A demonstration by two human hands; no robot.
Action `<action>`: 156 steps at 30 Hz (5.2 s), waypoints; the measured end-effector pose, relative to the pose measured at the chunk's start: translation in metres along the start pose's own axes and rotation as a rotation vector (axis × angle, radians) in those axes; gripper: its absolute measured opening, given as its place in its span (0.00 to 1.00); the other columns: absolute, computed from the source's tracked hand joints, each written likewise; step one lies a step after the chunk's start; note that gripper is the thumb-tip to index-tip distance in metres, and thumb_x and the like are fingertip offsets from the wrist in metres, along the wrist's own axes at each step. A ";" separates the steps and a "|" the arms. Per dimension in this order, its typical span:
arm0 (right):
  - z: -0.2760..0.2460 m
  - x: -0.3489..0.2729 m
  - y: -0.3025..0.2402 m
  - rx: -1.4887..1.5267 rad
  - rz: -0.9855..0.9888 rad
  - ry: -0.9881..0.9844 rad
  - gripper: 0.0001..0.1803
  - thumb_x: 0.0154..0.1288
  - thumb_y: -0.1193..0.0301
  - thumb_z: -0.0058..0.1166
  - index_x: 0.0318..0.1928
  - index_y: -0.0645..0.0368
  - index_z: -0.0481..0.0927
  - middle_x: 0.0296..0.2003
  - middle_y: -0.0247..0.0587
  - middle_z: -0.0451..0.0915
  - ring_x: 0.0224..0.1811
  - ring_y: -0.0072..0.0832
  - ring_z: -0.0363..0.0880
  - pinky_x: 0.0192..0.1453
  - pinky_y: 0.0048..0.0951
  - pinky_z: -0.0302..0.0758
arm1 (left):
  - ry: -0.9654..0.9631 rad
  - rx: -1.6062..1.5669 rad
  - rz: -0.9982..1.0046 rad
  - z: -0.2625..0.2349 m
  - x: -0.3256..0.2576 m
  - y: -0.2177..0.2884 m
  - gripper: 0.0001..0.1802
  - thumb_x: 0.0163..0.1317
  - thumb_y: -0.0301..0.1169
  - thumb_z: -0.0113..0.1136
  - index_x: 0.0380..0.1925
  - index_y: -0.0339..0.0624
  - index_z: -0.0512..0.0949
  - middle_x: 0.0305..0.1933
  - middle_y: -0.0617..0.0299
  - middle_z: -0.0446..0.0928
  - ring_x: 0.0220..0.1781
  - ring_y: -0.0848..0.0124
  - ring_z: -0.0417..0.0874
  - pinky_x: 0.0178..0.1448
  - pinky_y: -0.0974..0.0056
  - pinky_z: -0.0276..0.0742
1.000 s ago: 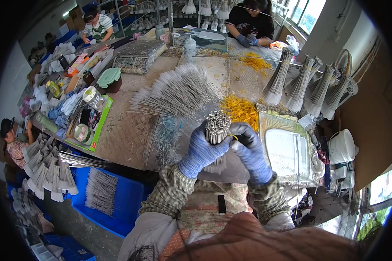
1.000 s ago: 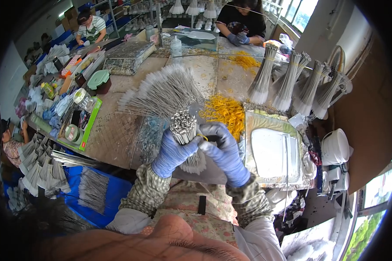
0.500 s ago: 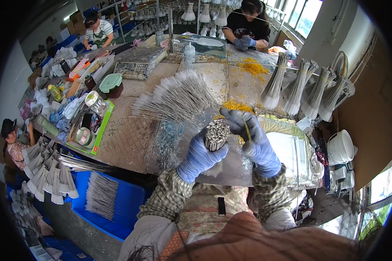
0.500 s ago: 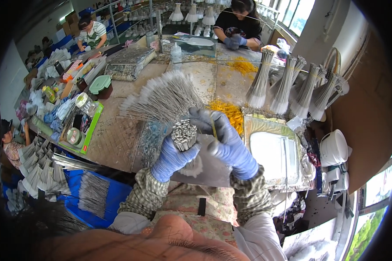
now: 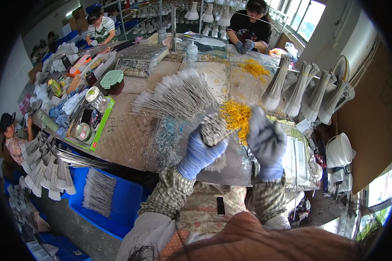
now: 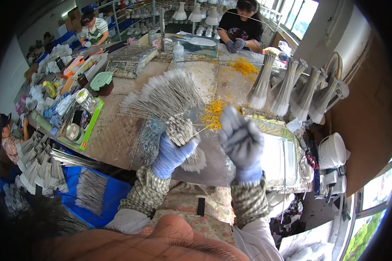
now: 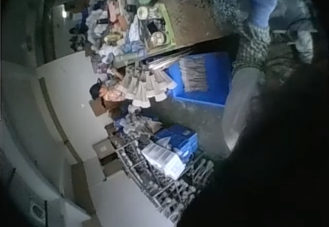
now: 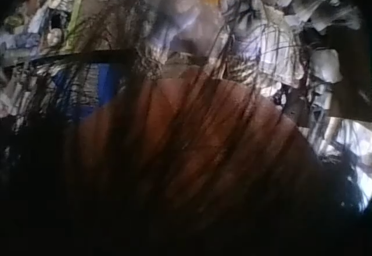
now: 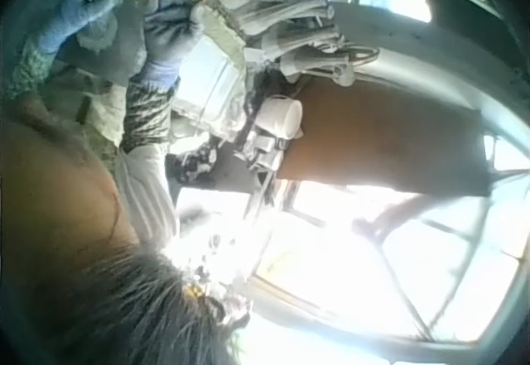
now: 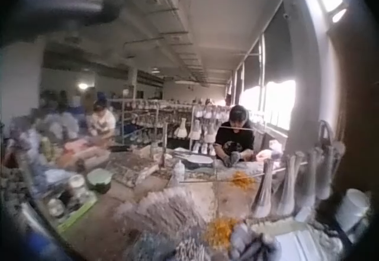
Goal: Bundling fiber strands, securing them with rubber bands, and applying adhesive or coating to the ends.
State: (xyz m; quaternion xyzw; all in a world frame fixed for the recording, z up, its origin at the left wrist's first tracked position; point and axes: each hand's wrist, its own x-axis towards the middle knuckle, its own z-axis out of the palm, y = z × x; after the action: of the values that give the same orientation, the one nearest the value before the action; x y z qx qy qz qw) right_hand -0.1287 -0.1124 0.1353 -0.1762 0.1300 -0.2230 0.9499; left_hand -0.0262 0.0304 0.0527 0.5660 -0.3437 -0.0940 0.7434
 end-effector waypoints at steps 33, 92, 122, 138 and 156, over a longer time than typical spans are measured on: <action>-0.005 0.008 -0.020 -1.551 -0.149 -0.496 0.18 0.61 0.72 0.63 0.50 0.66 0.79 0.36 0.43 0.85 0.35 0.22 0.83 0.42 0.21 0.78 | -0.478 0.861 0.114 0.022 0.012 -0.030 0.18 0.50 0.33 0.68 0.39 0.44 0.72 0.33 0.55 0.76 0.35 0.54 0.81 0.40 0.53 0.78; -0.216 0.018 0.113 -2.184 -0.290 -0.311 0.25 0.75 0.60 0.40 0.69 0.51 0.63 0.69 0.38 0.61 0.72 0.36 0.57 0.78 0.41 0.50 | -0.464 0.514 0.082 0.002 -0.058 -0.059 0.27 0.54 0.33 0.70 0.55 0.44 0.76 0.56 0.57 0.77 0.56 0.60 0.79 0.63 0.56 0.72; -0.267 0.029 0.134 -1.419 -0.148 -0.429 0.25 0.74 0.70 0.40 0.69 0.59 0.59 0.66 0.43 0.64 0.69 0.33 0.61 0.73 0.29 0.57 | -0.510 0.679 0.180 0.000 -0.061 -0.061 0.24 0.53 0.34 0.70 0.51 0.41 0.78 0.53 0.54 0.80 0.54 0.58 0.81 0.58 0.58 0.76; -0.263 0.029 0.132 -1.777 -0.313 -0.357 0.29 0.68 0.59 0.49 0.67 0.53 0.65 0.66 0.44 0.65 0.70 0.40 0.58 0.75 0.36 0.54 | -0.523 0.737 0.228 -0.004 -0.060 -0.072 0.24 0.52 0.34 0.71 0.50 0.40 0.78 0.53 0.54 0.79 0.53 0.59 0.81 0.58 0.59 0.76; -0.057 -0.059 0.048 -0.032 0.723 -0.281 0.35 0.67 0.41 0.44 0.52 0.63 0.72 0.35 0.50 0.82 0.29 0.38 0.84 0.36 0.39 0.84 | 0.052 0.574 0.697 0.032 -0.009 -0.052 0.39 0.55 0.46 0.69 0.63 0.46 0.63 0.57 0.60 0.76 0.69 0.55 0.68 0.77 0.46 0.48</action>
State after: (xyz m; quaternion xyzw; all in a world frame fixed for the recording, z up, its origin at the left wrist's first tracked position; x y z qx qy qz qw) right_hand -0.1798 -0.0600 0.0748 -0.1626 0.0557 0.1544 0.9729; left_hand -0.0397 -0.0071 0.0057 0.6019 -0.5071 0.2753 0.5520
